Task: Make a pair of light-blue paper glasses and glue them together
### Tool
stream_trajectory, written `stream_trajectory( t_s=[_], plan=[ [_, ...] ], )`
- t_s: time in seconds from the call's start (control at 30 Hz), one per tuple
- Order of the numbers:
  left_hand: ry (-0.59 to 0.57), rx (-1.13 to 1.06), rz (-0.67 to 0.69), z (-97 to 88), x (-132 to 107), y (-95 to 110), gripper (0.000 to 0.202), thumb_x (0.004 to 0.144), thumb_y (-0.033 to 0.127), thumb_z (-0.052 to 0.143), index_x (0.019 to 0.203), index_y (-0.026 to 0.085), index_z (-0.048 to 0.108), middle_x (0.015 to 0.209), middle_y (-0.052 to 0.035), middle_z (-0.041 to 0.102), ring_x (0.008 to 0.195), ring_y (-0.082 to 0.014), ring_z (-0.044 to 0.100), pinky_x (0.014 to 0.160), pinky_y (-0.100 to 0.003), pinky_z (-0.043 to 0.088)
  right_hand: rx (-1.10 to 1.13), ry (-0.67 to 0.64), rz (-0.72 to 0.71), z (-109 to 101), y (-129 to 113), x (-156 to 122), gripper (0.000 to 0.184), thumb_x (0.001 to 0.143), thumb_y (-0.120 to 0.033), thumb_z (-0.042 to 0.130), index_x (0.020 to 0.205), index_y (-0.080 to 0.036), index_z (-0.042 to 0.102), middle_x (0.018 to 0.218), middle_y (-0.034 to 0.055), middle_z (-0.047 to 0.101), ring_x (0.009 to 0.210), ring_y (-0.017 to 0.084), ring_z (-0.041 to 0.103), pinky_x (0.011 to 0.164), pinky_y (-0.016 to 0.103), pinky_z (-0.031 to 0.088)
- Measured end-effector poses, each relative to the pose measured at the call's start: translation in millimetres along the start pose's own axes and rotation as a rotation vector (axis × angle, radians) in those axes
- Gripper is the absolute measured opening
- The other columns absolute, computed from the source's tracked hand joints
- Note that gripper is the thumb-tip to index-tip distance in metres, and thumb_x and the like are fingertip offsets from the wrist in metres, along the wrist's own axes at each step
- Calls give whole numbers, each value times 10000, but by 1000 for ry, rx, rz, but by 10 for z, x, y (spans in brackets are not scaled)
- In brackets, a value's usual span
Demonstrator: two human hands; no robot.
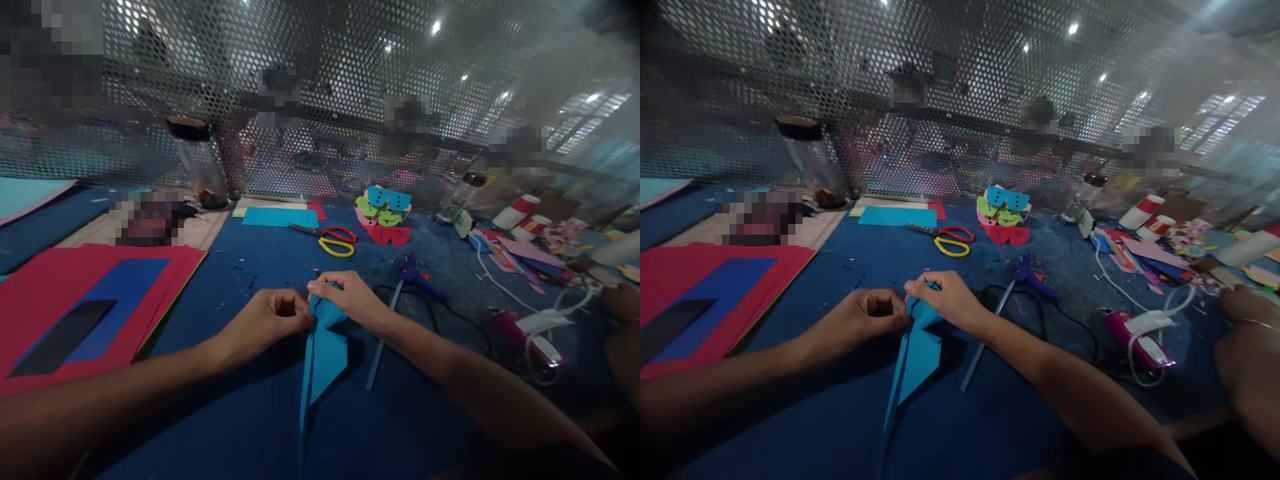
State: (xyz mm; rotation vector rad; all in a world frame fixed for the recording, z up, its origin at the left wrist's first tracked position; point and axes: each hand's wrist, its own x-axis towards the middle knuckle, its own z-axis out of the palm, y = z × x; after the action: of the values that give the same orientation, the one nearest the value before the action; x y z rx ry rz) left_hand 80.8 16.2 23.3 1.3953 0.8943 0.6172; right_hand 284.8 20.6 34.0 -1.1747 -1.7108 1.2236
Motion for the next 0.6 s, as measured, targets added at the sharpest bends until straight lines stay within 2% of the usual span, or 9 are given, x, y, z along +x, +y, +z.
stream_trajectory(
  t_s=[0.13,0.23,0.33,0.47,0.6],
  plan=[
    [-5,37,3,-5,-1,-1,242,756,366,804,741,165,671,667,20,615,624,-123,517,623,-266,393,16,22,-16,8,6,7,538,897,-613,656,585,-201,506,614,-50,413,604,105,360,640,264,370],
    [-9,28,9,2,-6,20,241,751,353,810,718,168,660,650,28,599,614,-115,503,612,-261,391,-7,35,-32,22,-8,4,544,893,-617,659,580,-201,501,609,-55,406,602,104,348,657,273,378],
    [-21,-16,-9,6,-1,39,255,746,356,825,700,169,657,636,34,594,606,-109,510,615,-254,413,-38,57,-54,33,-13,-2,524,904,-614,653,602,-196,562,615,-51,451,614,108,380,687,278,401],
    [-43,-95,-88,-1,27,43,281,682,372,893,750,172,707,662,26,655,624,-123,592,667,-268,489,-52,84,-76,24,9,-1,458,941,-577,644,703,-187,676,697,-18,608,685,129,519,706,271,425],
    [-62,-127,-136,-2,39,50,319,642,402,923,721,172,718,648,11,679,616,-141,631,675,-289,523,-12,105,-63,11,31,8,433,946,-569,658,741,-191,711,750,3,681,722,144,584,708,269,444]
  ],
)
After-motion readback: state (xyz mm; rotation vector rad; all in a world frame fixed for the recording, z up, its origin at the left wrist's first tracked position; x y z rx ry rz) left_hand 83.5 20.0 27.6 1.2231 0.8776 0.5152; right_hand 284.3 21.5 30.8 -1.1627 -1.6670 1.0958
